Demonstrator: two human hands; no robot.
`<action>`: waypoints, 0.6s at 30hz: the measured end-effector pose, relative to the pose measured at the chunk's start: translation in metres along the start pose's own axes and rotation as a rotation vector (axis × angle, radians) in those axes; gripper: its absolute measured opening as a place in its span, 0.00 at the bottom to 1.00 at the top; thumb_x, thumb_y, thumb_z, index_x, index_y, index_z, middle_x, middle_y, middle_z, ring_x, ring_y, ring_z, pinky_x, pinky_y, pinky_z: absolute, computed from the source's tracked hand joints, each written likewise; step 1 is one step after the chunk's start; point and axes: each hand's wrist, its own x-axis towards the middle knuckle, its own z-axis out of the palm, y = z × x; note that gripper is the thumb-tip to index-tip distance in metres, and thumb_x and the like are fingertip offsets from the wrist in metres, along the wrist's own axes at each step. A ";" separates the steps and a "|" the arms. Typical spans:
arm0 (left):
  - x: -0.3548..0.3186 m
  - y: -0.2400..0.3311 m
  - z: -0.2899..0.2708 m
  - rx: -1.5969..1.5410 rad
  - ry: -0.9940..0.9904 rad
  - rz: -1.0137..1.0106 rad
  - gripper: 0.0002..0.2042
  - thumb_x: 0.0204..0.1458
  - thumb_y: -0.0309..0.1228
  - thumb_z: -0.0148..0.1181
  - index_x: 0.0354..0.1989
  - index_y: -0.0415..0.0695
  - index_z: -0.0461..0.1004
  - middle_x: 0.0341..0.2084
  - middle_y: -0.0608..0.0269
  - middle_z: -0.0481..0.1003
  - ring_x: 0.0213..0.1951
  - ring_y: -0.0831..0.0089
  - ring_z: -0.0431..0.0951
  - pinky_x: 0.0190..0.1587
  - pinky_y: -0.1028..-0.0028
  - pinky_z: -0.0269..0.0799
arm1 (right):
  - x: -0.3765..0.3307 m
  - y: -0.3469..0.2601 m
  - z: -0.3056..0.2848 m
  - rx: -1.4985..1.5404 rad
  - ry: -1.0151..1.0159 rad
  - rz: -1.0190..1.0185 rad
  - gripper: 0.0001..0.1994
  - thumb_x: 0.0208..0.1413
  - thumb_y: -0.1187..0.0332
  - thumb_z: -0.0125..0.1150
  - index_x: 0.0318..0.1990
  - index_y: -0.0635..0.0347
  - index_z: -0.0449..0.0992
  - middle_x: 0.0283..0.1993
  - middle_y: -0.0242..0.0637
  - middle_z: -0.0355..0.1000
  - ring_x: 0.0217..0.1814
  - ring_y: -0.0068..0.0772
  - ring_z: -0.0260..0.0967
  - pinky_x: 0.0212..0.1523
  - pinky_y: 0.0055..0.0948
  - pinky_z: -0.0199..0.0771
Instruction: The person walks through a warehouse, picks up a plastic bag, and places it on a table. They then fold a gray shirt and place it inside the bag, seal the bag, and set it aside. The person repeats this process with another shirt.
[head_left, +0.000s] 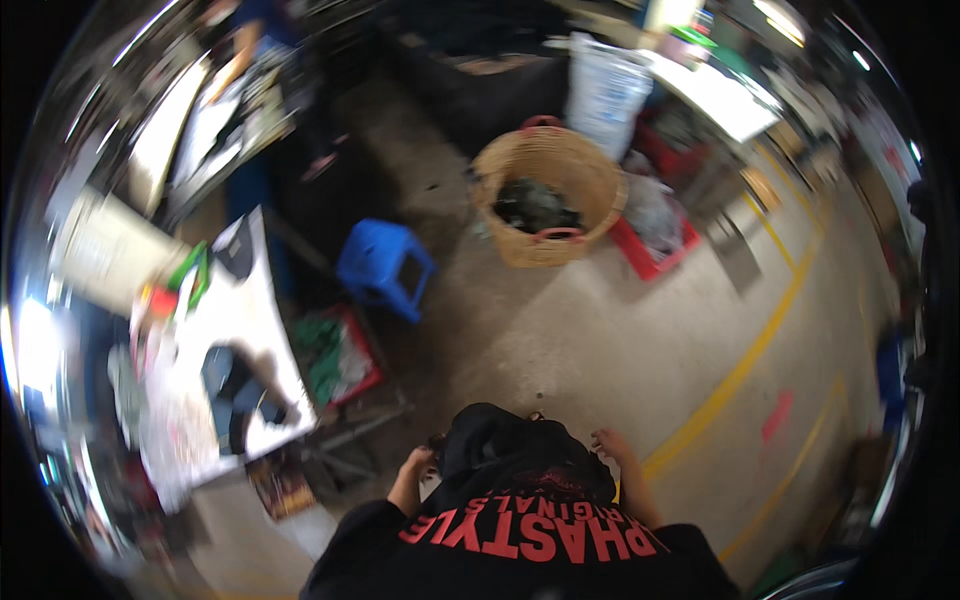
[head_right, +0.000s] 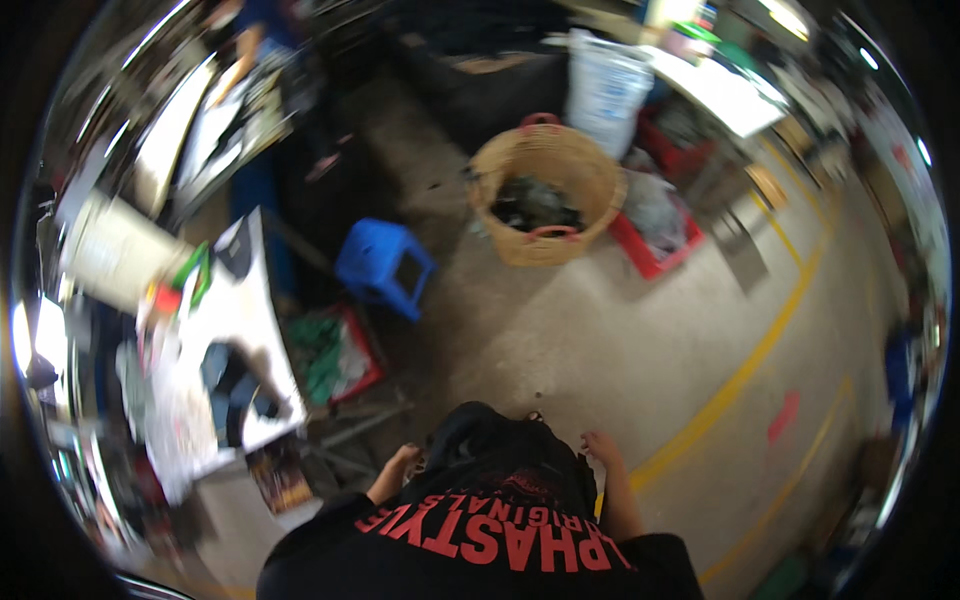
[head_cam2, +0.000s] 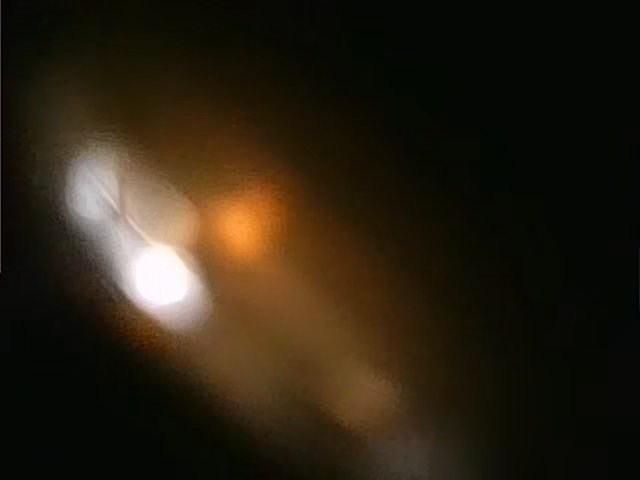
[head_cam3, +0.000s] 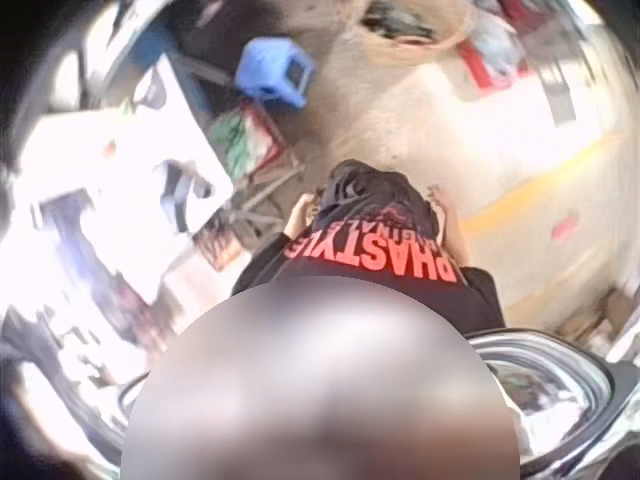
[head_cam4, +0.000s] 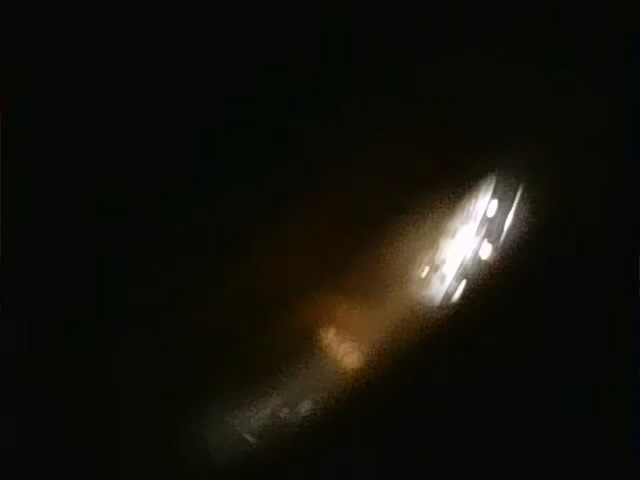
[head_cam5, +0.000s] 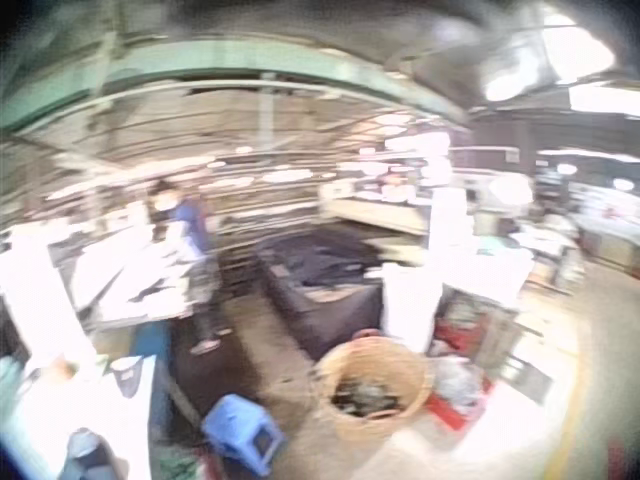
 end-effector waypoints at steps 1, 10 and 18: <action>0.006 0.029 0.023 0.153 0.000 0.137 0.15 0.60 0.38 0.58 0.48 0.40 0.78 0.36 0.54 0.79 0.27 0.59 0.79 0.29 0.61 0.76 | 0.006 0.013 -0.018 0.051 0.014 0.015 0.21 0.67 0.55 0.48 0.58 0.57 0.77 0.45 0.40 0.80 0.39 0.34 0.77 0.39 0.36 0.78; 0.020 0.323 0.183 0.563 -0.169 0.380 0.16 0.59 0.39 0.58 0.52 0.47 0.78 0.37 0.56 0.79 0.33 0.61 0.80 0.35 0.58 0.76 | 0.060 0.080 -0.173 0.383 0.152 0.206 0.20 0.61 0.65 0.49 0.57 0.58 0.78 0.44 0.41 0.82 0.38 0.35 0.77 0.32 0.34 0.76; 0.034 0.528 0.313 0.478 -0.101 0.125 0.13 0.59 0.39 0.57 0.47 0.46 0.73 0.33 0.55 0.75 0.28 0.62 0.75 0.31 0.57 0.72 | 0.096 0.119 -0.310 0.667 0.179 0.426 0.18 0.65 0.62 0.49 0.59 0.52 0.77 0.49 0.39 0.82 0.45 0.39 0.78 0.48 0.50 0.74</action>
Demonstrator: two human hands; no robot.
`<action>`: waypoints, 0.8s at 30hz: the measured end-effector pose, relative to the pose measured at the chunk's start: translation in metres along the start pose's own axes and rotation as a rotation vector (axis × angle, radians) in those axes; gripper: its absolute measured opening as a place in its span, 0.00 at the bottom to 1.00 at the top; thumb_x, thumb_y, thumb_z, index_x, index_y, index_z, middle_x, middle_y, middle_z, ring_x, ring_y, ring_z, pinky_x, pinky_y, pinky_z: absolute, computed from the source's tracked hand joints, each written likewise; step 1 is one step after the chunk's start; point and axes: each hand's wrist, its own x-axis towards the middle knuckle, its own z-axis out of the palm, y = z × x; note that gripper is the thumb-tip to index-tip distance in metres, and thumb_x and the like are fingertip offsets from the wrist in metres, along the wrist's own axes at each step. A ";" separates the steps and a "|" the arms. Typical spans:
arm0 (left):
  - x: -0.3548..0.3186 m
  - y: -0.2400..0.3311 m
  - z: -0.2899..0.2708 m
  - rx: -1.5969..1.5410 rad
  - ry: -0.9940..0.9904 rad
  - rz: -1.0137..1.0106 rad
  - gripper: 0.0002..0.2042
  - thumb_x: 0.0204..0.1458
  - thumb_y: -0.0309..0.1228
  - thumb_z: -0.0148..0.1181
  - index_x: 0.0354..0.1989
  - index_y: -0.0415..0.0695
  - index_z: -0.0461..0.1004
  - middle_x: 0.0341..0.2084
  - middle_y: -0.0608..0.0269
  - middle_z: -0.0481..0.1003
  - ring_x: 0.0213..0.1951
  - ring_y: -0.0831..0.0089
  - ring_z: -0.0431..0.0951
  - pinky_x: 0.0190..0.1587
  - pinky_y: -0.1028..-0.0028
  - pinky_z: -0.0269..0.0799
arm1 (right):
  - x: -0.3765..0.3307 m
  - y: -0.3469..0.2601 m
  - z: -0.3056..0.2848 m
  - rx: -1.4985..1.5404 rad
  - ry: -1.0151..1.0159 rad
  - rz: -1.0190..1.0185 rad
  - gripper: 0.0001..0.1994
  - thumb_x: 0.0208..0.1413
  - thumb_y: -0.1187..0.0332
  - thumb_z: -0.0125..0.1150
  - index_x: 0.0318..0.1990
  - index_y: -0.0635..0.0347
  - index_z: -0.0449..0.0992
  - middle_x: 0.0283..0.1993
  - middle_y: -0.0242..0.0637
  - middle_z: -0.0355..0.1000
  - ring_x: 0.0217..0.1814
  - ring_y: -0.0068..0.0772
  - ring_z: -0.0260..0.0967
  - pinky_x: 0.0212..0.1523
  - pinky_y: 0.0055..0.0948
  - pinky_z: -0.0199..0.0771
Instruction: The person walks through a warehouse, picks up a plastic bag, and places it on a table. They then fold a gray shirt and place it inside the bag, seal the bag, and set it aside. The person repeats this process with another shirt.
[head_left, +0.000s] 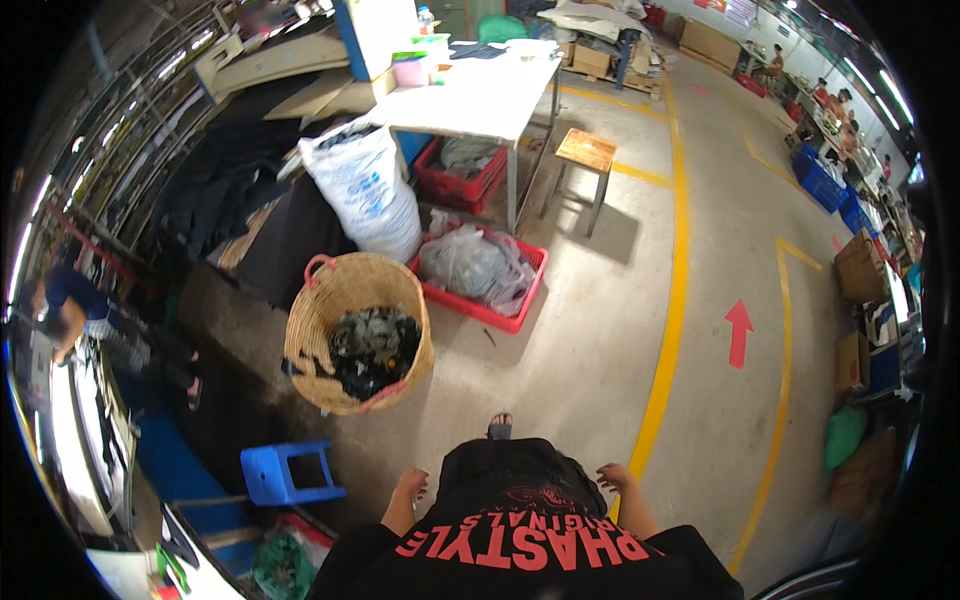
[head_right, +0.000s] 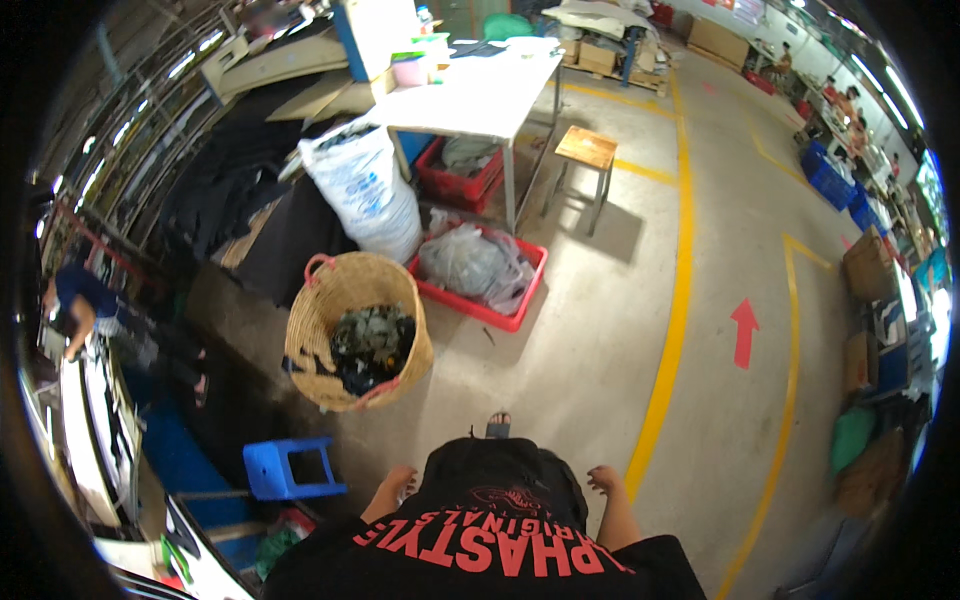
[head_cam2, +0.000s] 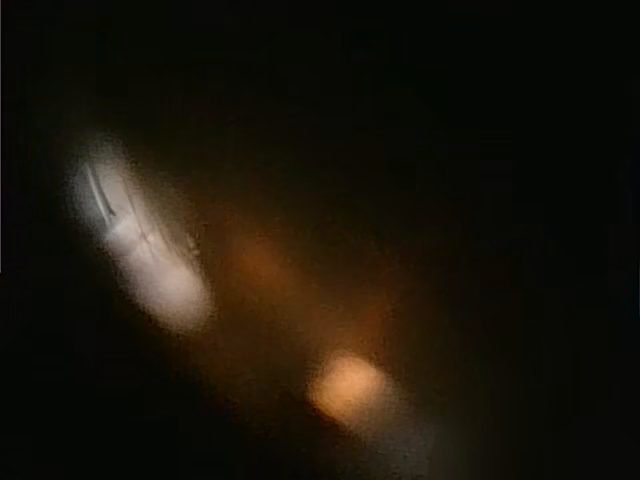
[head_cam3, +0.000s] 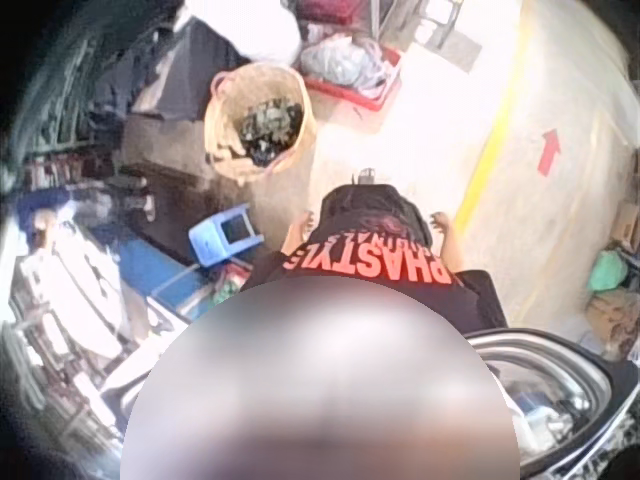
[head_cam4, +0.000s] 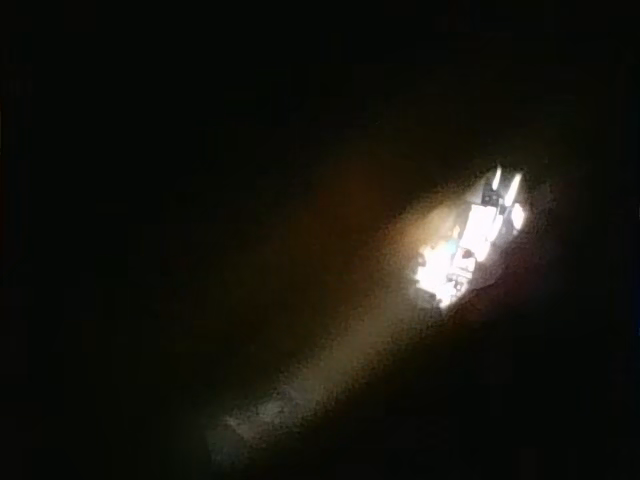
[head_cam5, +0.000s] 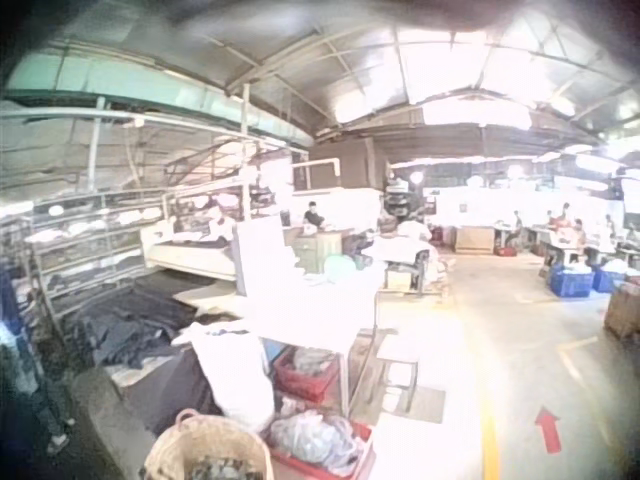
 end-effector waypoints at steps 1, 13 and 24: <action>0.012 0.035 0.006 0.085 -0.027 0.044 0.14 0.58 0.39 0.57 0.47 0.45 0.73 0.33 0.54 0.75 0.28 0.61 0.75 0.31 0.57 0.72 | 0.006 -0.010 -0.014 0.031 0.054 -0.003 0.18 0.66 0.62 0.49 0.59 0.52 0.76 0.48 0.38 0.82 0.44 0.38 0.77 0.47 0.50 0.74; 0.017 0.511 0.169 0.066 0.021 0.555 0.10 0.61 0.40 0.53 0.47 0.53 0.73 0.31 0.66 0.75 0.24 0.74 0.74 0.24 0.70 0.69 | 0.122 -0.134 -0.238 0.199 0.048 0.125 0.16 0.62 0.63 0.54 0.55 0.52 0.79 0.45 0.37 0.80 0.38 0.41 0.78 0.41 0.47 0.80; 0.041 0.585 0.291 -0.082 -0.176 0.125 0.11 0.61 0.40 0.54 0.50 0.55 0.72 0.36 0.59 0.74 0.34 0.65 0.75 0.37 0.57 0.72 | 0.267 -0.436 -0.558 -0.123 0.309 -0.247 0.16 0.62 0.62 0.53 0.46 0.62 0.81 0.31 0.41 0.82 0.28 0.34 0.78 0.28 0.36 0.79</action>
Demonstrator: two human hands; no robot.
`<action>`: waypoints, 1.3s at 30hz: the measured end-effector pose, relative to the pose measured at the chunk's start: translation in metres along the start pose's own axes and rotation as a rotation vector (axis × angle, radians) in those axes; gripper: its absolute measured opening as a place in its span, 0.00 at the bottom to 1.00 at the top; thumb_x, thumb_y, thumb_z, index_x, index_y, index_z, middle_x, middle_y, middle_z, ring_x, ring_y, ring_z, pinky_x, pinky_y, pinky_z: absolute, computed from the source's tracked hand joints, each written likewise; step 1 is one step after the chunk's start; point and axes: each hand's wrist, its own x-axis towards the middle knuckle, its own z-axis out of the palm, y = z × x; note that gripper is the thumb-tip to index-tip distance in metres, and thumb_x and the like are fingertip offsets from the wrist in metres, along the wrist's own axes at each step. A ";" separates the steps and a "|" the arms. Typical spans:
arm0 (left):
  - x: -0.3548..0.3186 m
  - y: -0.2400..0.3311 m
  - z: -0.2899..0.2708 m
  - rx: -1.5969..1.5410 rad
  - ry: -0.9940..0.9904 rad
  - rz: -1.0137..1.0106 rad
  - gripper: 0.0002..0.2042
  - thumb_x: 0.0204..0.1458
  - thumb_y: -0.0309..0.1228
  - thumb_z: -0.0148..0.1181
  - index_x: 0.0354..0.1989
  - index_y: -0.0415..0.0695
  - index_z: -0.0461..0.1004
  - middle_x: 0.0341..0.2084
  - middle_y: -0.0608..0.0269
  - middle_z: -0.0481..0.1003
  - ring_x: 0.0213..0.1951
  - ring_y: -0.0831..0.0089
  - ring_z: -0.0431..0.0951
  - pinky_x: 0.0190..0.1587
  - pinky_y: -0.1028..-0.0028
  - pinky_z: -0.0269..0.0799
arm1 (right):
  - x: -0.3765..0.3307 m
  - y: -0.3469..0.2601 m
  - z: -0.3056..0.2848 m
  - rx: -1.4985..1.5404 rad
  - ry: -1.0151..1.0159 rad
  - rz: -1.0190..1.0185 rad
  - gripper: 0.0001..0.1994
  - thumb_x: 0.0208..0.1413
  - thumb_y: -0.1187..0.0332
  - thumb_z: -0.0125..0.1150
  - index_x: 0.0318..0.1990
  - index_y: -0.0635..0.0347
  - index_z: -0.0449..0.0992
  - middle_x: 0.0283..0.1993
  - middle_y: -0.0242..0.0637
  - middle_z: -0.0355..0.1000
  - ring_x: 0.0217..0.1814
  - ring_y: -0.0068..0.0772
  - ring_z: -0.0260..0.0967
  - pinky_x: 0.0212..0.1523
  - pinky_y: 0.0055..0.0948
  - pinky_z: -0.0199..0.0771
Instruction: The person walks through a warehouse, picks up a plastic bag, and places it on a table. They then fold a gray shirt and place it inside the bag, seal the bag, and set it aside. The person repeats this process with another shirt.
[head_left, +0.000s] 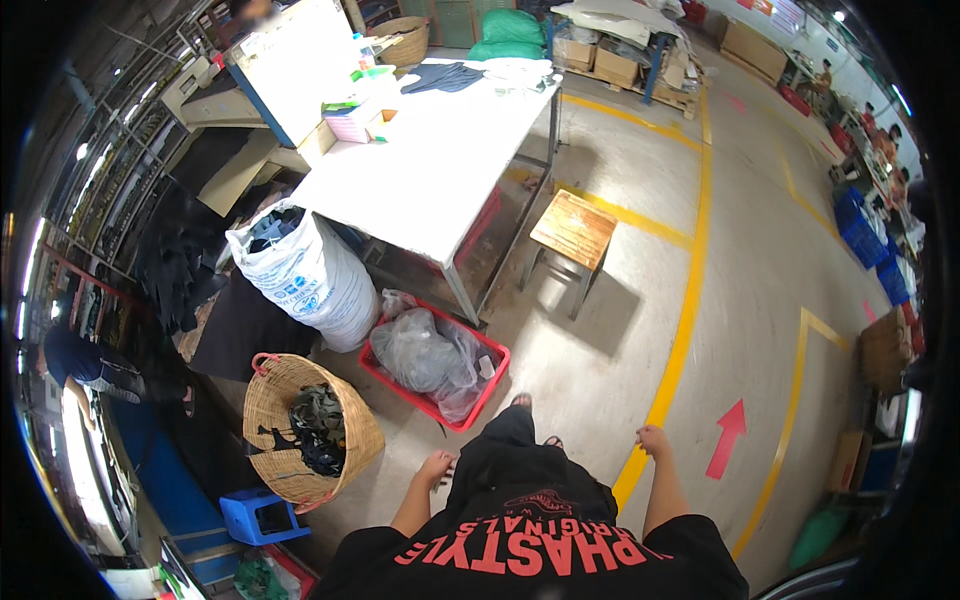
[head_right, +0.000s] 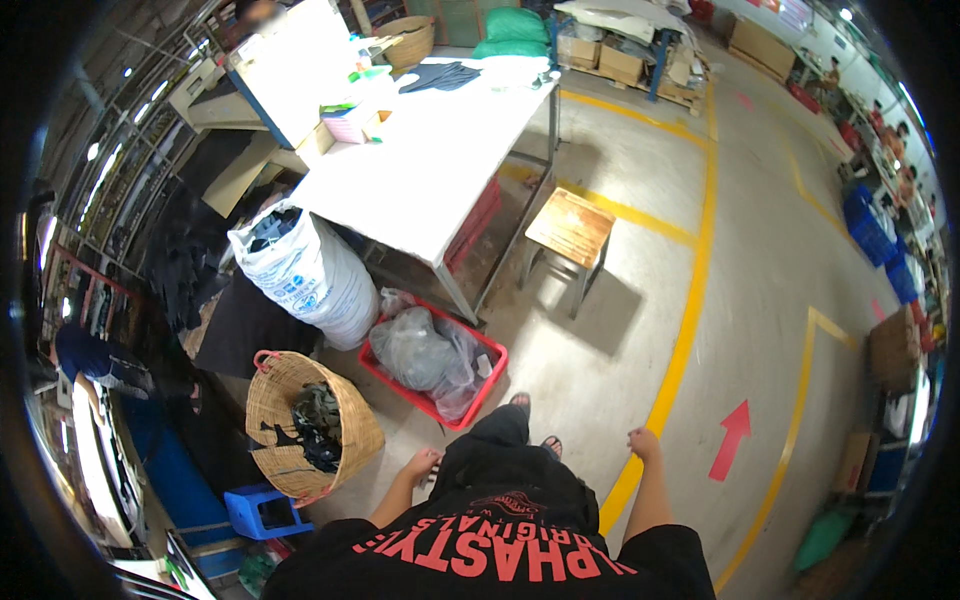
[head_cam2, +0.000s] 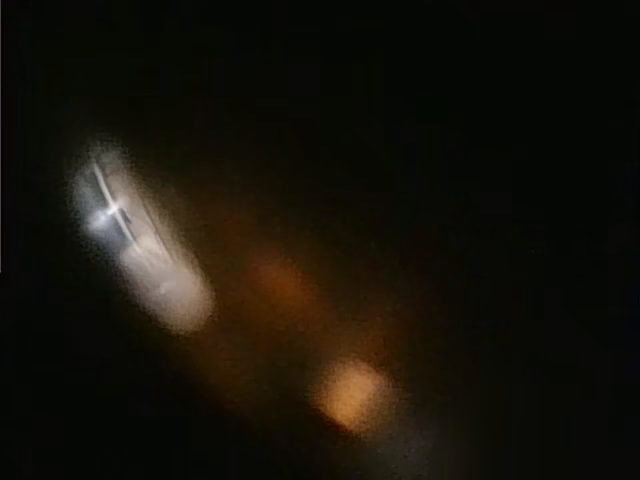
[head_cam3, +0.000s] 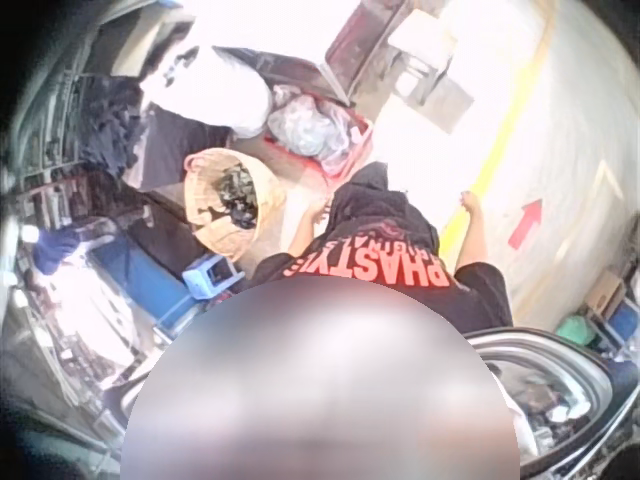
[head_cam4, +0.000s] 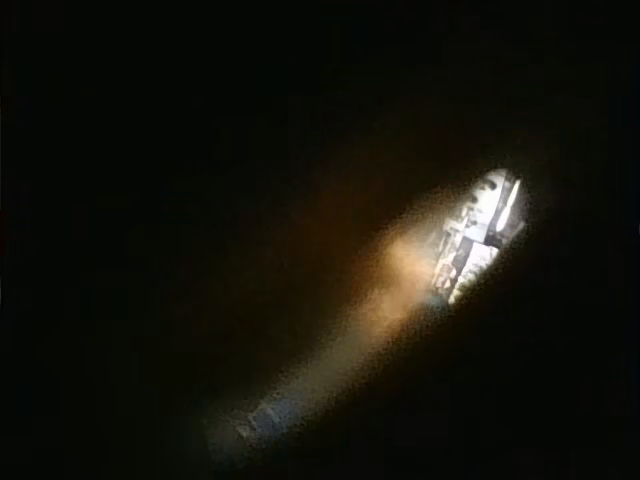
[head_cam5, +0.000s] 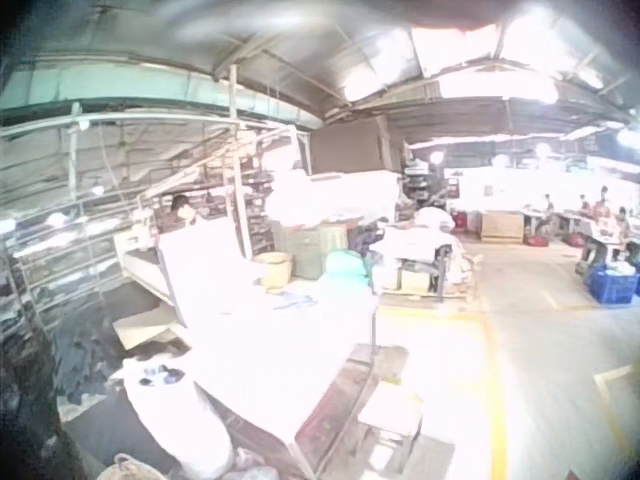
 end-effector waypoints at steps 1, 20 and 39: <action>0.005 -0.001 0.000 -0.004 0.047 -0.052 0.11 0.61 0.41 0.54 0.50 0.55 0.72 0.37 0.58 0.74 0.35 0.64 0.75 0.37 0.57 0.72 | 0.021 -0.030 -0.016 0.019 -0.021 -0.051 0.15 0.62 0.62 0.53 0.47 0.61 0.81 0.32 0.40 0.81 0.29 0.32 0.77 0.27 0.34 0.77; 0.048 0.516 -0.051 0.107 0.964 0.971 0.14 0.70 0.36 0.46 0.42 0.41 0.77 0.39 0.45 0.76 0.44 0.45 0.77 0.48 0.54 0.72 | 0.244 -0.600 -0.047 -0.417 -0.280 -0.779 0.15 0.67 0.62 0.57 0.50 0.63 0.81 0.40 0.42 0.82 0.40 0.36 0.78 0.45 0.34 0.78; 0.129 0.671 -0.069 0.586 1.396 0.502 0.05 0.49 0.37 0.63 0.29 0.51 0.76 0.31 0.60 0.70 0.38 0.57 0.72 0.39 0.58 0.67 | 0.183 -1.331 0.144 -0.253 -0.040 -1.920 0.13 0.50 0.76 0.61 0.45 0.56 0.80 0.45 0.44 0.76 0.51 0.53 0.71 0.52 0.48 0.74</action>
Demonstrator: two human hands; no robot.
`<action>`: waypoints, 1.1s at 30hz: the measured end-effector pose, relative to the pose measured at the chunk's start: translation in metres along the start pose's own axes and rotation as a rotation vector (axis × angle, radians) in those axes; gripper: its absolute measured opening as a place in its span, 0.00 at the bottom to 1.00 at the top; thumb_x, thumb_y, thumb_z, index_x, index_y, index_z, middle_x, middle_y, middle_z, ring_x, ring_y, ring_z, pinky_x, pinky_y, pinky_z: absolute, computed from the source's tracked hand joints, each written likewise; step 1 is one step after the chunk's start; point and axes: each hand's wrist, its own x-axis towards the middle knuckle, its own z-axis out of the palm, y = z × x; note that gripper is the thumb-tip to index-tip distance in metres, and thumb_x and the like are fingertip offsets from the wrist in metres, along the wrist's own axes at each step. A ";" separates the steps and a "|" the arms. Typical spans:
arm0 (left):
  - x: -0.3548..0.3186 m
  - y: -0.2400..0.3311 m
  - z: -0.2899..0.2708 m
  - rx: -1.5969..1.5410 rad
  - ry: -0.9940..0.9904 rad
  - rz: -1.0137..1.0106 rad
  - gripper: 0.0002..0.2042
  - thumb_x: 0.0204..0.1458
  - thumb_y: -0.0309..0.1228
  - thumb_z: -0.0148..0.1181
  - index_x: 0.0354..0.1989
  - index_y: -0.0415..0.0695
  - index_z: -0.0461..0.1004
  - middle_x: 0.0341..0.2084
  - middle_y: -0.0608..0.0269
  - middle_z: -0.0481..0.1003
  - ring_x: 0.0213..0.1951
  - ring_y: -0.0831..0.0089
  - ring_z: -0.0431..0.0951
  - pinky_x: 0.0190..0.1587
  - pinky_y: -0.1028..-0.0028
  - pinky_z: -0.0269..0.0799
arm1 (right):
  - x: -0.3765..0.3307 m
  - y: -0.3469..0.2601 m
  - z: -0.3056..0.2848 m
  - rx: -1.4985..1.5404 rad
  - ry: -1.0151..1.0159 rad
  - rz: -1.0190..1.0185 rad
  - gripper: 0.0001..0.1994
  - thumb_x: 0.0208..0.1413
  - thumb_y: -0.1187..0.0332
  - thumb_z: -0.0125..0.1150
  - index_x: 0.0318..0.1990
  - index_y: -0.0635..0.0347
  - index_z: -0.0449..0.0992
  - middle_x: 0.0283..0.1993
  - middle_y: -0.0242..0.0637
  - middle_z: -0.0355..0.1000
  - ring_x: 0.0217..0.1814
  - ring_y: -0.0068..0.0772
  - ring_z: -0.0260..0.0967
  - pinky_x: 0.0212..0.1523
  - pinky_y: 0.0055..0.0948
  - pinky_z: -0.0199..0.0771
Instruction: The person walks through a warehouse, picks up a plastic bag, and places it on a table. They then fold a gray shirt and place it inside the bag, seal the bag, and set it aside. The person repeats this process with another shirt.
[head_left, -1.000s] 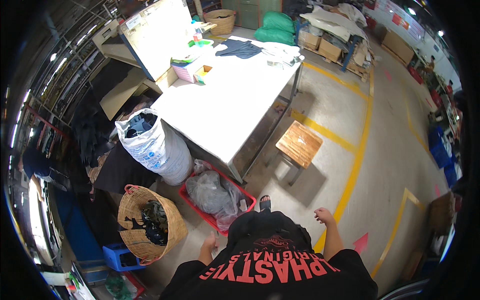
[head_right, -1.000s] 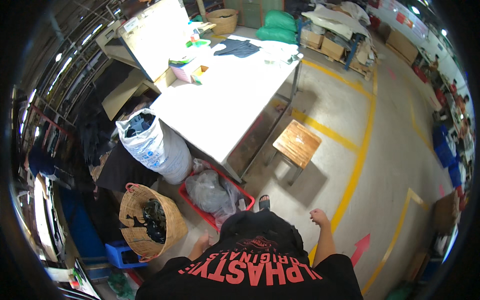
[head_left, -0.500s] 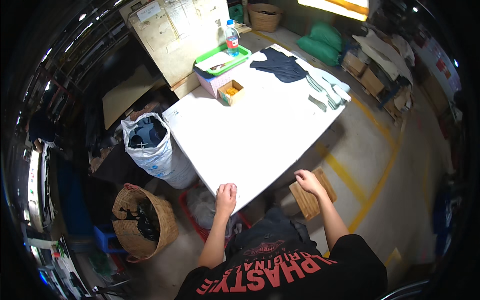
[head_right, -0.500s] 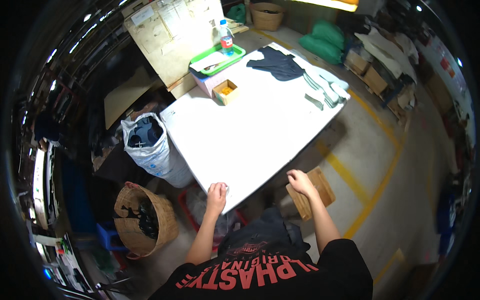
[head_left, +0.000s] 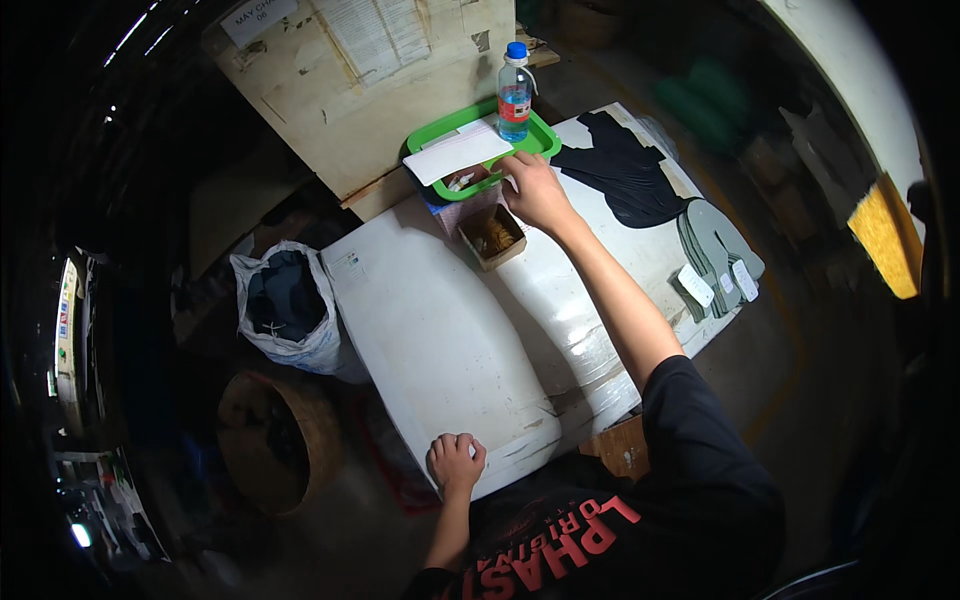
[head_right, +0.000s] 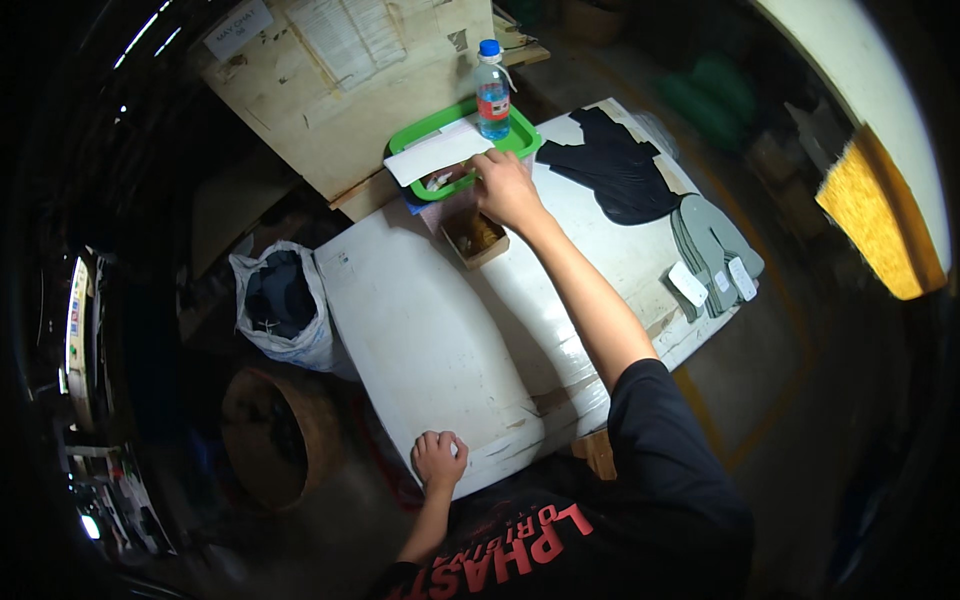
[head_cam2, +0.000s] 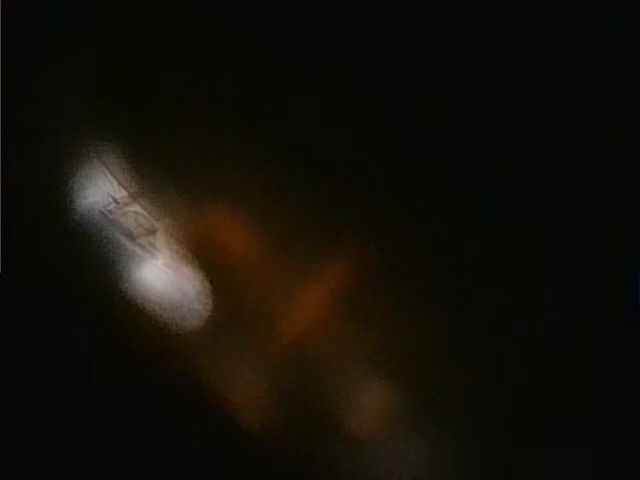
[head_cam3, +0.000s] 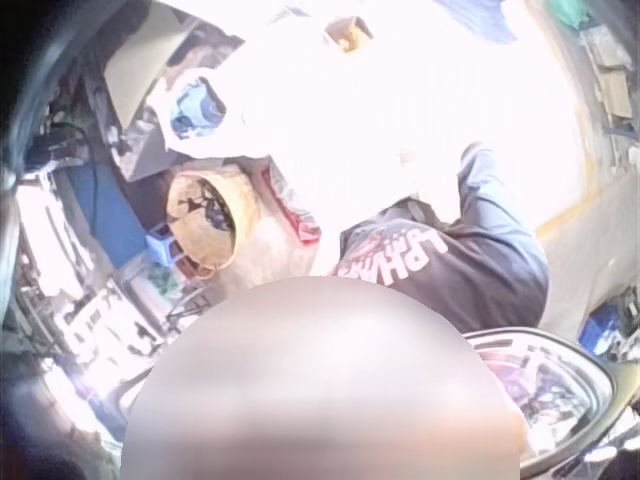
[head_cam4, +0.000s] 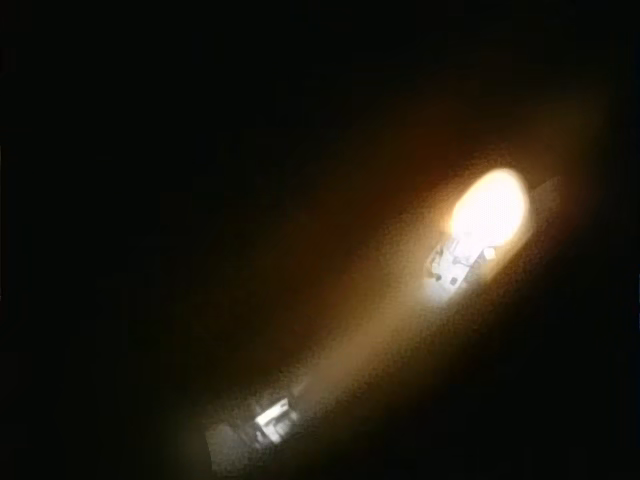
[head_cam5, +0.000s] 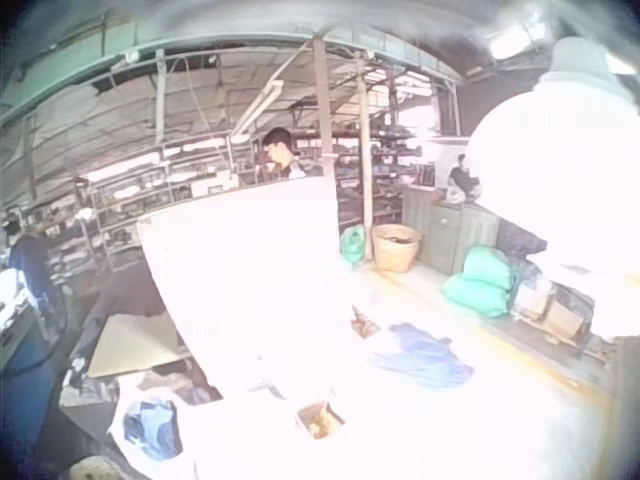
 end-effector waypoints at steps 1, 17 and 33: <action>0.001 0.000 0.000 -0.001 -0.008 -0.006 0.05 0.49 0.37 0.63 0.29 0.52 0.76 0.31 0.60 0.70 0.38 0.57 0.72 0.39 0.58 0.67 | 0.018 0.004 0.013 -0.008 -0.053 0.004 0.15 0.49 0.76 0.60 0.46 0.54 0.81 0.46 0.42 0.76 0.52 0.52 0.71 0.53 0.48 0.74; 0.009 -0.003 0.004 0.032 -0.042 -0.036 0.06 0.45 0.38 0.61 0.25 0.54 0.72 0.27 0.62 0.67 0.32 0.59 0.70 0.35 0.59 0.65 | 0.104 0.047 0.057 0.104 0.253 0.126 0.11 0.57 0.69 0.62 0.47 0.60 0.78 0.36 0.51 0.80 0.37 0.58 0.78 0.38 0.51 0.77; 0.019 0.003 -0.009 0.013 -0.077 -0.062 0.05 0.47 0.35 0.62 0.26 0.51 0.73 0.27 0.61 0.68 0.33 0.59 0.71 0.36 0.58 0.65 | 0.126 0.030 0.097 -0.108 -0.032 -0.476 0.15 0.43 0.78 0.63 0.40 0.51 0.76 0.55 0.34 0.71 0.60 0.46 0.67 0.60 0.43 0.70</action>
